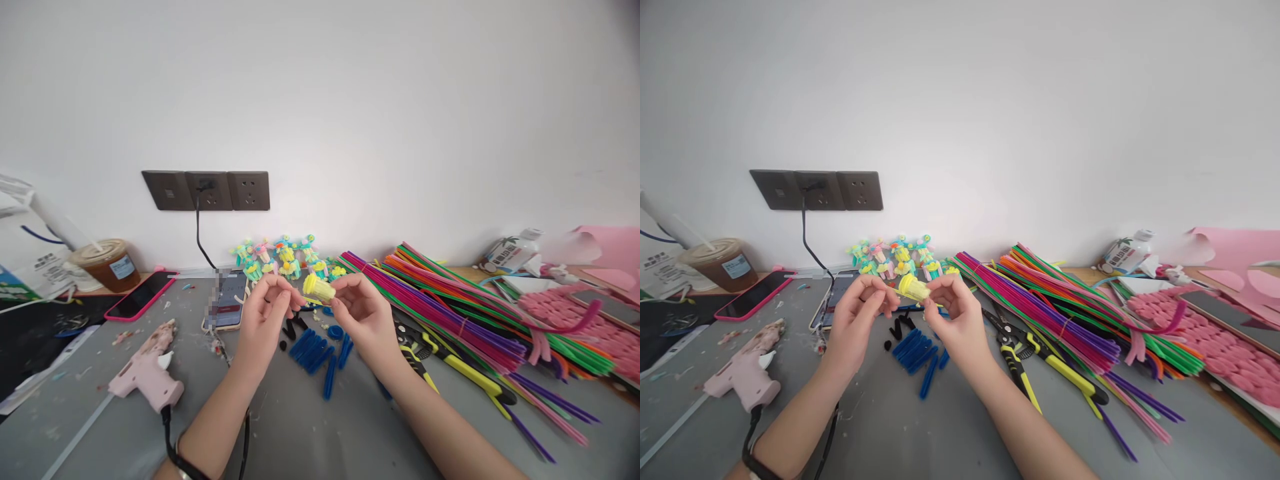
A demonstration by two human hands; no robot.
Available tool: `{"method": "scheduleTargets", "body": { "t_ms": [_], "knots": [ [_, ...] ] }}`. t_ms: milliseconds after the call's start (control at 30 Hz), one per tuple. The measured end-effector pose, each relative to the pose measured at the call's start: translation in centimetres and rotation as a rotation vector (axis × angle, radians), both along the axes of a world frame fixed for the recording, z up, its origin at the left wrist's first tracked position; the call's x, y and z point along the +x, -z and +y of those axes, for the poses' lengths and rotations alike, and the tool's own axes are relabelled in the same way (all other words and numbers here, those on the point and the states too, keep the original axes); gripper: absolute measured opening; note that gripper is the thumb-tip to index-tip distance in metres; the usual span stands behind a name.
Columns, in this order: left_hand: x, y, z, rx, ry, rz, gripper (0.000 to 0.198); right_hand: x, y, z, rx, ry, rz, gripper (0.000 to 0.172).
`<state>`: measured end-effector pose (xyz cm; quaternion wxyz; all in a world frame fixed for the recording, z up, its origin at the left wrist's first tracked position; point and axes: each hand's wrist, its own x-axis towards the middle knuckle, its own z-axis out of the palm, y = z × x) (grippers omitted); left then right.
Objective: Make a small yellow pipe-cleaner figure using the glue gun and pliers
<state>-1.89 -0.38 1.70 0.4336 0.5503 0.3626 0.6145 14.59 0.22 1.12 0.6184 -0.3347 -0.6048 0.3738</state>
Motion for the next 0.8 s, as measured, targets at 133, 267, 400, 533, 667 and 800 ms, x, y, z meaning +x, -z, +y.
{"method": "scheduleTargets", "body": {
  "t_ms": [133, 267, 400, 533, 667, 800],
  "knots": [
    [0.02, -0.05, 0.08, -0.019, -0.01, -0.002, 0.01, -0.01, 0.14, -0.03, 0.08, 0.022, -0.084, 0.011],
    [0.02, -0.04, 0.12, -0.042, -0.014, -0.013, 0.011, 0.01, 0.36, -0.04, 0.101, 0.035, -0.126, 0.014],
    [0.06, 0.06, 0.1, -0.053, -0.004, -0.023, 0.013, -0.04, 0.38, -0.03, 0.133, 0.048, -0.15, 0.017],
    [0.19, 0.06, 0.18, -0.057, 0.012, -0.035, 0.012, -0.06, 0.23, -0.11, 0.144, 0.048, -0.153, 0.018],
    [0.36, -0.05, 0.3, -0.065, 0.011, -0.039, 0.017, -0.03, 0.11, -0.19, 0.135, 0.055, -0.155, 0.017],
    [0.43, -0.1, 0.35, -0.063, 0.001, -0.061, 0.022, -0.02, 0.1, -0.17, 0.135, 0.06, -0.15, 0.015]
  ]
}}
